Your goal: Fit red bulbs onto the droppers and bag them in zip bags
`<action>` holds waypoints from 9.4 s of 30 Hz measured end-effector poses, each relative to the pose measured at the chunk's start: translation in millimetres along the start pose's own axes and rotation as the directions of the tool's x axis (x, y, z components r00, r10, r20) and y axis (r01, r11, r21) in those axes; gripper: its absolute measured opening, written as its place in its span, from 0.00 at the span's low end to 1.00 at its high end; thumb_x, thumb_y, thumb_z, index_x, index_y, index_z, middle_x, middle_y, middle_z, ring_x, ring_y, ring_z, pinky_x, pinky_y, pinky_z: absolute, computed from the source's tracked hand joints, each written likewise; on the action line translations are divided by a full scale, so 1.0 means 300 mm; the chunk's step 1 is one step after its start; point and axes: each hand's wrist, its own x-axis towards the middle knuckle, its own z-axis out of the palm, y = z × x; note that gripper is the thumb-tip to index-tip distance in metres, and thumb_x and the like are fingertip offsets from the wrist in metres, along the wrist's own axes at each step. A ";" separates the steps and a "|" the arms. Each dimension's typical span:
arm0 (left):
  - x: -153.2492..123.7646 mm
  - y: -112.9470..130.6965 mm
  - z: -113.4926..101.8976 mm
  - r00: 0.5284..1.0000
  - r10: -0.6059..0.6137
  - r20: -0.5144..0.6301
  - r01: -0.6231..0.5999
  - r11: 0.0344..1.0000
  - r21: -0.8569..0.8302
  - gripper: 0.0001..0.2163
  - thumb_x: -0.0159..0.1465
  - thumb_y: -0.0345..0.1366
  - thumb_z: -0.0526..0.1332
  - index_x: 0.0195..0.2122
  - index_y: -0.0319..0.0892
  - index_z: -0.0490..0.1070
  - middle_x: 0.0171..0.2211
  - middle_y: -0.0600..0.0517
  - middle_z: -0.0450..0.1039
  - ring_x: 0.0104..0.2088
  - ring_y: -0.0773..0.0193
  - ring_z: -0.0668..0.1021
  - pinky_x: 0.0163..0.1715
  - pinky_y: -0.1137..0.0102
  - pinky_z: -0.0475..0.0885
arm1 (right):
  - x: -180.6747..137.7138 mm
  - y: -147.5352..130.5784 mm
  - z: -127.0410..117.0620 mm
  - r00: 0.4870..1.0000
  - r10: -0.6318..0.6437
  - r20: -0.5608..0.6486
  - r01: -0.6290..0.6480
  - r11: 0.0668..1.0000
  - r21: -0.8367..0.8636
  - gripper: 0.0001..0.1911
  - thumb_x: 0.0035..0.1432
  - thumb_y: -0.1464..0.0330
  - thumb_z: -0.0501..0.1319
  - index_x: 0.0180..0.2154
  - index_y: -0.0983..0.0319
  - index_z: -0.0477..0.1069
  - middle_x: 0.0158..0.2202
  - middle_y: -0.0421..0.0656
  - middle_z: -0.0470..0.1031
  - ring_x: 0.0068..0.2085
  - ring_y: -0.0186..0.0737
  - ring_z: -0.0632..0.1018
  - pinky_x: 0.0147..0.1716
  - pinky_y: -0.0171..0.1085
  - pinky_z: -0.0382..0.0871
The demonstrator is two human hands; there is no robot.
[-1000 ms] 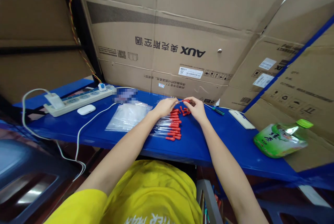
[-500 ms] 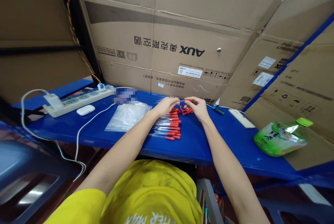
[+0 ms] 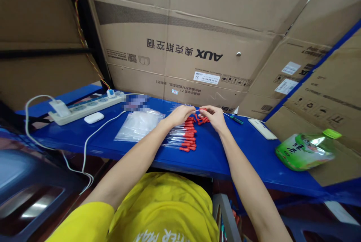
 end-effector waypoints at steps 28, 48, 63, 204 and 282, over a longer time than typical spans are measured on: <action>0.005 -0.002 0.027 0.995 -0.093 -0.029 0.094 0.995 0.026 0.20 0.79 0.46 0.47 0.51 0.45 0.77 0.48 0.46 0.83 0.48 0.55 0.83 0.48 0.66 0.72 | 0.015 -0.003 -0.018 1.000 -0.025 -0.001 0.025 1.000 0.011 0.26 0.47 0.46 0.76 0.39 0.60 0.82 0.33 0.47 0.86 0.35 0.52 0.87 0.39 0.47 0.84; 0.002 -0.006 0.013 1.000 0.007 -0.016 -0.007 1.000 0.028 0.17 0.78 0.43 0.48 0.44 0.43 0.76 0.38 0.47 0.81 0.38 0.58 0.81 0.39 0.69 0.67 | -0.001 -0.003 -0.022 0.998 0.035 0.060 -0.040 0.995 0.092 0.25 0.46 0.50 0.80 0.39 0.61 0.86 0.34 0.48 0.87 0.36 0.52 0.89 0.38 0.44 0.86; 0.004 0.007 0.013 0.999 0.033 -0.014 -0.033 0.999 0.003 0.18 0.78 0.43 0.49 0.41 0.43 0.75 0.35 0.47 0.79 0.35 0.59 0.78 0.37 0.69 0.64 | -0.004 -0.015 -0.032 0.992 0.067 0.103 -0.078 0.991 0.109 0.26 0.44 0.51 0.80 0.39 0.62 0.86 0.33 0.48 0.87 0.36 0.53 0.89 0.41 0.47 0.86; -0.055 -0.193 -0.012 0.800 -0.591 -0.103 0.592 0.752 0.289 0.10 0.68 0.40 0.64 0.47 0.48 0.82 0.53 0.41 0.77 0.56 0.46 0.77 0.53 0.57 0.75 | 0.005 0.069 0.112 0.993 -0.084 0.084 0.110 0.916 -0.386 0.03 0.63 0.68 0.67 0.40 0.57 0.77 0.40 0.42 0.85 0.44 0.44 0.85 0.50 0.42 0.74; 0.015 0.036 0.035 0.975 -0.203 -0.093 0.203 0.979 -0.007 0.15 0.79 0.43 0.45 0.40 0.46 0.67 0.37 0.48 0.79 0.39 0.55 0.81 0.41 0.67 0.69 | -0.003 -0.015 0.075 0.950 -0.283 -0.135 0.258 0.951 -0.171 0.11 0.59 0.58 0.68 0.37 0.59 0.77 0.34 0.44 0.83 0.36 0.45 0.84 0.37 0.40 0.77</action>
